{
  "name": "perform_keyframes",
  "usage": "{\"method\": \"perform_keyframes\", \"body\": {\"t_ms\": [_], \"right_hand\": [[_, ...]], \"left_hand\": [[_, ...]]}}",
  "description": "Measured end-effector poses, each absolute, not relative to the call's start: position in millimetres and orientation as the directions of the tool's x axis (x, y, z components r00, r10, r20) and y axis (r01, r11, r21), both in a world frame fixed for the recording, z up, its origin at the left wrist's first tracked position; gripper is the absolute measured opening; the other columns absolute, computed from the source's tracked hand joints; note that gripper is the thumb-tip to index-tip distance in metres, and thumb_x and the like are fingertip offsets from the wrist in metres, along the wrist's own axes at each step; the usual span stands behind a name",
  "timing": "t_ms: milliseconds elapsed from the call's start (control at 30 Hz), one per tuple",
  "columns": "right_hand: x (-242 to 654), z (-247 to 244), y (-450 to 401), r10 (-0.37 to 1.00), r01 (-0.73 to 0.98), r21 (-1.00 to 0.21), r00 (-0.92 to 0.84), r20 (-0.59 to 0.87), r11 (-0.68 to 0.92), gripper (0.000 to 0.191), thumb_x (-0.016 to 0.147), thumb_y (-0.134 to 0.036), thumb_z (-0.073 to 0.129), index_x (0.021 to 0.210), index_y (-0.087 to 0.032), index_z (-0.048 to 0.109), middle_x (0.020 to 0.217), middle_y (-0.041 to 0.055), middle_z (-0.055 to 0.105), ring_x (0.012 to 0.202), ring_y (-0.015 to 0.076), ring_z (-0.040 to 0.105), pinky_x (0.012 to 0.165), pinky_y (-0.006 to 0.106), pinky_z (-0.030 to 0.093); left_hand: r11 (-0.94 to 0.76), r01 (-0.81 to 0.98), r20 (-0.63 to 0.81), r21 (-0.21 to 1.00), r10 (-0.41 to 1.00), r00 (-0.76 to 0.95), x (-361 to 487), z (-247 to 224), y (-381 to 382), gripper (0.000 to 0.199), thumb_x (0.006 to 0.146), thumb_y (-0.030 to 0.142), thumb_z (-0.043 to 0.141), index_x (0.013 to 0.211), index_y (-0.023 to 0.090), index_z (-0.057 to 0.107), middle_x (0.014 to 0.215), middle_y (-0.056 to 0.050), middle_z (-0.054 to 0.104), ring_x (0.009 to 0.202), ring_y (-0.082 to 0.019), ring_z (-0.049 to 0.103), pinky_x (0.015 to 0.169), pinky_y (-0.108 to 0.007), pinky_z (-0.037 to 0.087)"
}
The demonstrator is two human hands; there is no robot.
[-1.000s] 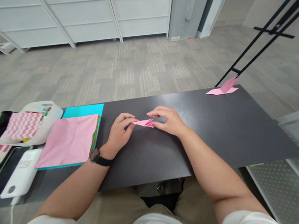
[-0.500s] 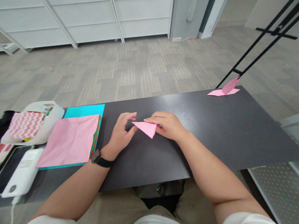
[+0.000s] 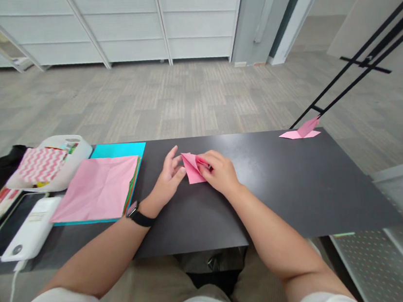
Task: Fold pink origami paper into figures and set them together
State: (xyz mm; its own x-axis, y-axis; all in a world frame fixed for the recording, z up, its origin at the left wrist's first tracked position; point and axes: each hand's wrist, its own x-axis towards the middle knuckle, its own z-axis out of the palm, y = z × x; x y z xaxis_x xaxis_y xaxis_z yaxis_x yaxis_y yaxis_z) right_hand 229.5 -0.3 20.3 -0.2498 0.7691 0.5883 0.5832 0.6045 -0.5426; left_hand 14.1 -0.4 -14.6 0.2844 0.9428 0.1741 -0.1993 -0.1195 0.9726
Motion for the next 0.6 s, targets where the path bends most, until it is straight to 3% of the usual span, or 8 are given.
{"method": "perform_keyframes", "body": {"t_ms": [100,233,433,600], "right_hand": [[228,23,-4,0.733,0.620,-0.459,-0.300,0.610,0.636,0.039,0.090,-0.010,0.061,0.120,-0.027,0.078,0.111,0.0061,0.078,0.096,0.0212,0.073,0.084,0.033,0.058],[228,26,-7,0.666,0.629,-0.354,-0.369,0.648,0.692,0.038,0.096,-0.013,0.063,0.128,-0.028,0.077,0.113,0.0078,0.080,0.100,0.0234,0.074,0.089,0.037,0.059],[229,28,-6,0.645,0.625,-0.325,-0.390,0.658,0.710,0.029,0.104,-0.020,0.062,0.124,-0.031,0.080,0.104,0.0081,0.080,0.091,0.0240,0.073,0.080,0.039,0.057],[230,27,-7,0.693,0.609,-0.421,-0.317,0.647,0.672,0.024,0.105,-0.025,0.064,0.117,-0.032,0.084,0.102,0.0078,0.080,0.091,0.0236,0.073,0.082,0.039,0.058]], "left_hand": [[0.022,-0.325,0.069,0.946,0.961,0.267,16,-9,1,0.077,0.097,0.064,0.074,0.159,0.025,0.050,0.147,-0.016,0.069,0.132,-0.031,0.068,0.115,-0.049,0.054],[0.123,-0.401,-0.015,0.908,0.965,0.262,17,-3,1,0.058,0.092,0.061,0.081,0.134,0.021,0.073,0.133,-0.013,0.077,0.122,-0.027,0.072,0.109,-0.042,0.056],[0.183,-0.459,-0.033,0.869,0.948,0.317,16,0,0,0.049,0.090,0.057,0.085,0.122,0.021,0.080,0.126,-0.013,0.080,0.114,-0.026,0.074,0.102,-0.039,0.058],[0.194,-0.441,-0.047,0.876,0.945,0.324,17,3,-1,0.044,0.085,0.049,0.090,0.118,0.021,0.082,0.120,-0.011,0.081,0.110,-0.024,0.073,0.098,-0.037,0.058]]}}
